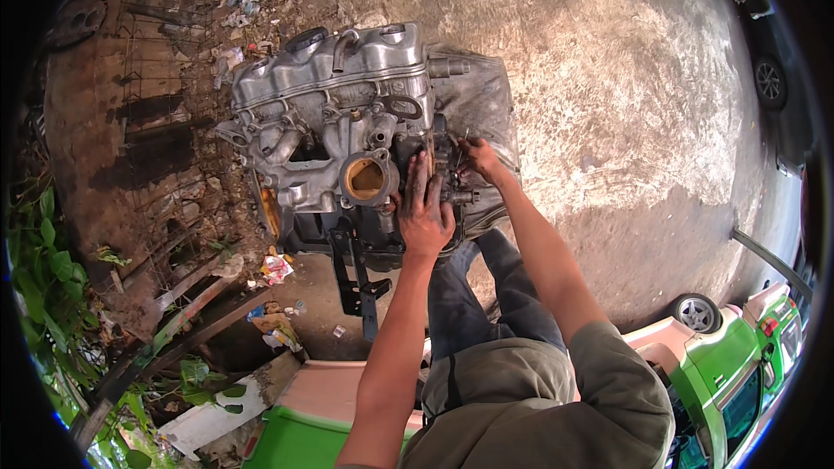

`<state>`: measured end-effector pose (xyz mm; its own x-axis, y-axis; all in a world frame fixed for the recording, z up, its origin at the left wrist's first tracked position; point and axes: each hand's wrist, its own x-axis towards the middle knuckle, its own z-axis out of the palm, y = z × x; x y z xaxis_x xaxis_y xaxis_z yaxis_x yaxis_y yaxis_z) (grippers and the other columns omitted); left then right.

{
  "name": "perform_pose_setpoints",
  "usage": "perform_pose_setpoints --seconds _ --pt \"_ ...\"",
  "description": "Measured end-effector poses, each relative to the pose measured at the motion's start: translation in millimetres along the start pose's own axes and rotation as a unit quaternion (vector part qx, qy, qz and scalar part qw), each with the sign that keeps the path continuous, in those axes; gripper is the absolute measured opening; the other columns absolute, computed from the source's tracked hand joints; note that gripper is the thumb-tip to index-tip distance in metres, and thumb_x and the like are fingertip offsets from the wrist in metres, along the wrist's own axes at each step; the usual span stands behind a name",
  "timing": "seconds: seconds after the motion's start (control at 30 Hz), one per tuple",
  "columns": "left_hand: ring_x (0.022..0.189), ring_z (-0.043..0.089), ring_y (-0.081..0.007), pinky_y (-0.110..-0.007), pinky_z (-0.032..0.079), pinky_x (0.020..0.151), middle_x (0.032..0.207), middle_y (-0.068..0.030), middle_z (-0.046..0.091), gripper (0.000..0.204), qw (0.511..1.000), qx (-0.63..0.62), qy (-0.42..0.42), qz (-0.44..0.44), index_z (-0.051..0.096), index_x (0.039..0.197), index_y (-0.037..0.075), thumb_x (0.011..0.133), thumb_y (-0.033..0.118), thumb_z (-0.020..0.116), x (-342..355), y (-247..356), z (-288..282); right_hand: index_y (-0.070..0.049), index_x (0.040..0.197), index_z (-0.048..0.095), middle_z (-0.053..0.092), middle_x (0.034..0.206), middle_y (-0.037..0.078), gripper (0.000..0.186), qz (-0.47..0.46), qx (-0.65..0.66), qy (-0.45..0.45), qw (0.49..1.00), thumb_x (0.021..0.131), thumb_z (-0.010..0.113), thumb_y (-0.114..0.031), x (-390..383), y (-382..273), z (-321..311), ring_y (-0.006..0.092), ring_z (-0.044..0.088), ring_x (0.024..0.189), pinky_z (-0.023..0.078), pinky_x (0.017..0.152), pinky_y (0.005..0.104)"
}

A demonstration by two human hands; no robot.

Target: The person uses a wrench to loosen and remove bolts from a car engine block. They then use a screwdriver to pry and remove a component from the engine. The person continues to remove additional bolts and parts from the engine.

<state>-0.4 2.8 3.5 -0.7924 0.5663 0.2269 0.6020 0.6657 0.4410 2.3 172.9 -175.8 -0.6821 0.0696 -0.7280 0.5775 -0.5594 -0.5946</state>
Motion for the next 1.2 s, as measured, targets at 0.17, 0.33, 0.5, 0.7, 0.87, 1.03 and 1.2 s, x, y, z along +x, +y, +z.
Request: perform_pose_setpoints --seconds 0.17,0.33,0.5,0.7,0.87,1.03,1.2 --pt "0.142 0.037 -0.0342 -0.052 0.024 0.116 0.154 -0.016 0.037 0.035 1.0 0.007 -0.003 -0.009 0.063 0.109 -0.001 0.078 0.003 0.048 -0.8 -0.3 1.4 0.003 0.116 0.048 0.064 0.09 0.02 0.041 0.069 0.038 -0.072 0.994 0.098 0.059 -0.032 10.9 -1.0 -14.1 0.0313 0.068 0.061 0.058 0.052 0.039" --pt "0.142 0.037 -0.0336 -0.053 0.022 0.116 0.155 -0.0155 0.036 0.036 1.0 -0.003 -0.007 -0.019 0.063 0.11 0.0 0.078 0.004 0.048 -1.9 0.7 2.0 0.002 0.125 0.042 0.064 0.087 0.022 0.045 0.016 0.049 -0.047 0.998 0.099 0.057 -0.032 -4.4 -9.8 -0.4 0.032 0.068 0.061 0.06 0.053 0.0402" --pt "0.142 0.037 -0.0336 -0.054 0.021 0.116 0.154 -0.0155 0.037 0.036 0.999 -0.023 -0.004 -0.021 0.063 0.11 0.0 0.078 0.005 0.048 -1.9 1.1 2.4 0.0 0.138 0.032 0.063 0.091 0.023 0.049 0.011 0.031 -0.022 0.999 0.102 0.052 -0.027 -15.3 -10.2 6.5 0.0301 0.068 0.06 0.06 0.055 0.0416" --pt "0.144 0.035 -0.0336 -0.058 0.019 0.116 0.154 -0.0163 0.036 0.035 1.0 0.004 -0.007 -0.018 0.063 0.111 0.0 0.08 0.005 0.047 -2.8 0.7 3.5 0.002 0.124 0.046 0.064 0.093 0.016 0.035 -0.12 -0.129 0.025 0.984 0.103 0.051 -0.026 -32.2 4.1 15.3 0.0293 0.067 0.077 0.053 0.066 0.0366" --pt "0.143 0.035 -0.0334 -0.057 0.019 0.116 0.155 -0.0155 0.036 0.034 1.0 0.009 0.0 -0.012 0.063 0.111 0.001 0.081 0.005 0.046 -2.2 -0.2 4.6 0.001 0.116 0.051 0.061 0.099 0.024 0.022 -0.308 -0.312 0.04 0.898 0.099 0.052 -0.013 -71.7 -3.2 20.3 0.0397 0.061 0.091 0.048 0.078 0.0439" --pt "0.143 0.036 -0.0333 -0.056 0.02 0.116 0.155 -0.015 0.036 0.035 1.0 0.007 -0.001 -0.011 0.064 0.11 0.001 0.08 0.005 0.047 -2.0 0.2 3.9 0.002 0.119 0.052 0.057 0.113 0.028 0.026 -0.35 -0.391 0.012 0.851 0.096 0.055 -0.009 -99.5 0.1 24.0 0.0483 0.055 0.1 0.046 0.082 0.05" --pt "0.143 0.037 -0.0328 -0.054 0.021 0.115 0.155 -0.0144 0.036 0.035 1.0 0.013 -0.003 -0.01 0.065 0.11 0.002 0.079 0.005 0.048 -2.2 -0.1 2.3 0.003 0.112 0.054 0.057 0.109 0.027 0.02 -0.321 -0.401 0.039 0.857 0.095 0.056 -0.007 -127.6 12.3 19.8 0.0499 0.056 0.097 0.046 0.079 0.0521"
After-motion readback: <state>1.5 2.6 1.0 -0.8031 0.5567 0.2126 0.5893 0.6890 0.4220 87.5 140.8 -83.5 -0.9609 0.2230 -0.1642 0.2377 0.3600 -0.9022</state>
